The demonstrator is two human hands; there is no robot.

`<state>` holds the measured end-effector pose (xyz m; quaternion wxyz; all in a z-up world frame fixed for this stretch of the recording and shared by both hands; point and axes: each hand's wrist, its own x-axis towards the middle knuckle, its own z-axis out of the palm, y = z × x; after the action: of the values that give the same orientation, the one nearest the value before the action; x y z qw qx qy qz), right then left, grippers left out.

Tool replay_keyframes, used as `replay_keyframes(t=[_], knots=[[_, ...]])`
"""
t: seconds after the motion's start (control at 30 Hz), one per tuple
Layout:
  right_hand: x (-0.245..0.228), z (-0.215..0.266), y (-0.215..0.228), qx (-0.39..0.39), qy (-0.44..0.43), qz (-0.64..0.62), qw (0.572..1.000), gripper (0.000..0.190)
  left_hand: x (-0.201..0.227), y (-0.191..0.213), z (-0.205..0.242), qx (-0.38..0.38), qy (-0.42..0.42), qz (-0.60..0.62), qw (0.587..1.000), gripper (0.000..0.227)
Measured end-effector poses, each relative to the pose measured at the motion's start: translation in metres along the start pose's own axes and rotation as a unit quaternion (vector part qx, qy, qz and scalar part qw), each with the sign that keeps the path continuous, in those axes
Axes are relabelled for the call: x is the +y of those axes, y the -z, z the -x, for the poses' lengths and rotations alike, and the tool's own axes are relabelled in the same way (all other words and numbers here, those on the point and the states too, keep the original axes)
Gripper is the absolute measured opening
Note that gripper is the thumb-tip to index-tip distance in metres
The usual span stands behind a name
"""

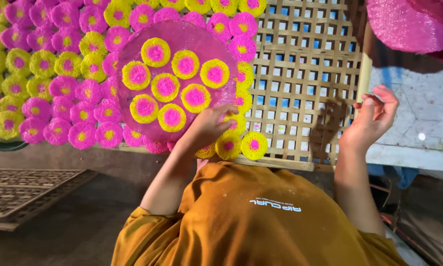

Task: The person arranges pink and yellow flower-shaped dough pieces on wooden drying racks by hand, pressing them together.

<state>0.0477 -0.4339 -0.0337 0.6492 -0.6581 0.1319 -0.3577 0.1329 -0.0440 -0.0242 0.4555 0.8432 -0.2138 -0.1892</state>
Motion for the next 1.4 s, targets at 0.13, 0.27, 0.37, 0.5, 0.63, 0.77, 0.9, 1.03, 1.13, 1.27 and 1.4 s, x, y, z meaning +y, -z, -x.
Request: replay_keyframes(t=[0.13,0.27,0.37,0.5,0.63,0.77,0.9,1.03,1.13,1.27,1.4], knots=[[0.005,0.004,0.001,0.001,-0.004,-0.005,1.0,0.02,-0.02,0.017,-0.016,0.162,0.056,-0.072,0.983,0.028],[0.01,0.016,0.001,0.006,-0.035,-0.026,0.999,0.017,-0.057,0.033,-0.064,0.262,-0.033,-0.301,0.916,0.041],[0.011,0.024,-0.006,0.0,-0.044,-0.013,0.999,0.017,-0.068,0.031,-0.09,0.237,-0.043,-0.386,0.891,0.039],[0.009,0.05,-0.026,-0.041,-0.077,0.033,0.996,0.014,-0.059,0.038,-0.098,0.174,-0.037,-0.336,0.925,0.029],[0.02,0.056,-0.077,-0.24,-0.288,-0.097,0.922,0.032,-0.014,0.034,-0.09,0.114,0.033,-0.136,0.984,0.028],[0.026,0.058,-0.099,-0.244,-0.461,-0.283,0.805,0.037,0.044,-0.012,-0.064,0.038,-0.109,-0.051,0.992,0.032],[0.02,0.069,-0.075,-0.22,-0.413,-0.109,0.877,0.037,0.064,-0.034,-0.035,-0.099,-0.082,0.013,0.992,0.038],[0.007,0.095,-0.028,-0.292,-0.387,0.016,0.875,0.033,0.016,0.002,-0.023,0.084,-0.116,-0.212,0.967,0.042],[0.0,0.12,-0.016,-0.348,-0.368,0.114,0.854,0.032,-0.023,0.015,-0.013,0.079,-0.063,-0.357,0.929,0.055],[-0.008,0.138,-0.024,-0.339,-0.248,0.311,0.853,0.037,-0.05,0.021,-0.01,0.053,-0.032,-0.391,0.918,0.043],[-0.021,0.138,-0.039,-0.324,-0.021,0.369,0.871,0.043,-0.049,0.035,-0.025,0.051,-0.046,-0.412,0.908,0.041]])
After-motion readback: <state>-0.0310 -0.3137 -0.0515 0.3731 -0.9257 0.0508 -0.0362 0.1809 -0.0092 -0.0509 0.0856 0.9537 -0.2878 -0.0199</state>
